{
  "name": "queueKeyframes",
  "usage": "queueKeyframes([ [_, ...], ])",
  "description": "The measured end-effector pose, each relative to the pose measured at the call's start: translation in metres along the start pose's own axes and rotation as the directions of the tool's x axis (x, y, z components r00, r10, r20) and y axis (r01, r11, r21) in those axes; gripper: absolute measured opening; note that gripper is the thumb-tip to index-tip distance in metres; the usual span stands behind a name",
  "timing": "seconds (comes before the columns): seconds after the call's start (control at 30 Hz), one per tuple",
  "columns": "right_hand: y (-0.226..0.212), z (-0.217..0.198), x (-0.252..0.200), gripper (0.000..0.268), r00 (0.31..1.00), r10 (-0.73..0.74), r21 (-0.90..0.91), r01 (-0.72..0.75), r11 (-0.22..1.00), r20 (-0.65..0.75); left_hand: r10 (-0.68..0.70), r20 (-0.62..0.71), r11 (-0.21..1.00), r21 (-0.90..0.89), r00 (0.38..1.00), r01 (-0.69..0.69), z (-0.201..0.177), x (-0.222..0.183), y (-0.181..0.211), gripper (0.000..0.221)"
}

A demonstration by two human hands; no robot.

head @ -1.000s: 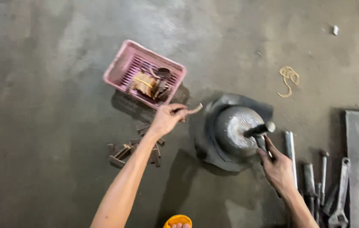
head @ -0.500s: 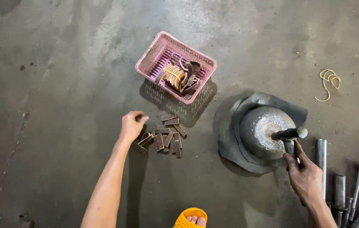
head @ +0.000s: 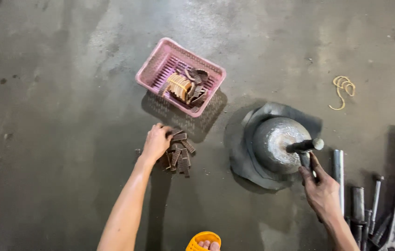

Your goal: Hammering small metal plates onto a circular metal hub on the floor

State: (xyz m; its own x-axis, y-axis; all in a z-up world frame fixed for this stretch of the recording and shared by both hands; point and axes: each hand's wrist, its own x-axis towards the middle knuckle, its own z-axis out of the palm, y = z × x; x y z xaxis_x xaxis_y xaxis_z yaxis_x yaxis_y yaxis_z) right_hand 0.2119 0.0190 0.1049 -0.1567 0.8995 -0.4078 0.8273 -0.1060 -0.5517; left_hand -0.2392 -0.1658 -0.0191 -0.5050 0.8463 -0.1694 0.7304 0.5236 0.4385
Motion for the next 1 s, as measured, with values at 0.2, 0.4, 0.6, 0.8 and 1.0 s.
queueKeyframes([
  [0.2,0.027,0.014,-0.002,0.042,0.962,-0.184,0.107,0.208,0.972,-0.199,0.153,-0.316,0.969,-0.138,0.936,-0.205,0.018,-0.025,0.066,0.027],
  [0.4,0.037,-0.002,0.012,0.044,0.992,-0.048,0.308,0.082,0.948,-0.116,0.491,-0.293,0.758,-0.322,0.821,-0.568,0.083,-0.002,0.232,0.022],
  [0.6,0.018,-0.013,0.000,0.047,0.951,-0.160,0.264,0.230,0.937,-0.263,0.561,-0.065,0.818,-0.106,0.825,-0.565,0.111,0.015,0.287,0.024],
  [0.8,-0.013,-0.024,-0.009,0.048,0.819,-0.474,0.067,0.519,0.852,-0.321,0.561,-0.104,0.788,-0.234,0.821,-0.569,0.121,0.015,0.273,0.020],
  [1.0,-0.002,-0.002,0.006,0.022,0.681,-0.651,-0.079,0.668,0.740,-0.337,0.570,-0.134,0.783,-0.211,0.811,-0.585,0.129,0.017,0.271,0.019],
])
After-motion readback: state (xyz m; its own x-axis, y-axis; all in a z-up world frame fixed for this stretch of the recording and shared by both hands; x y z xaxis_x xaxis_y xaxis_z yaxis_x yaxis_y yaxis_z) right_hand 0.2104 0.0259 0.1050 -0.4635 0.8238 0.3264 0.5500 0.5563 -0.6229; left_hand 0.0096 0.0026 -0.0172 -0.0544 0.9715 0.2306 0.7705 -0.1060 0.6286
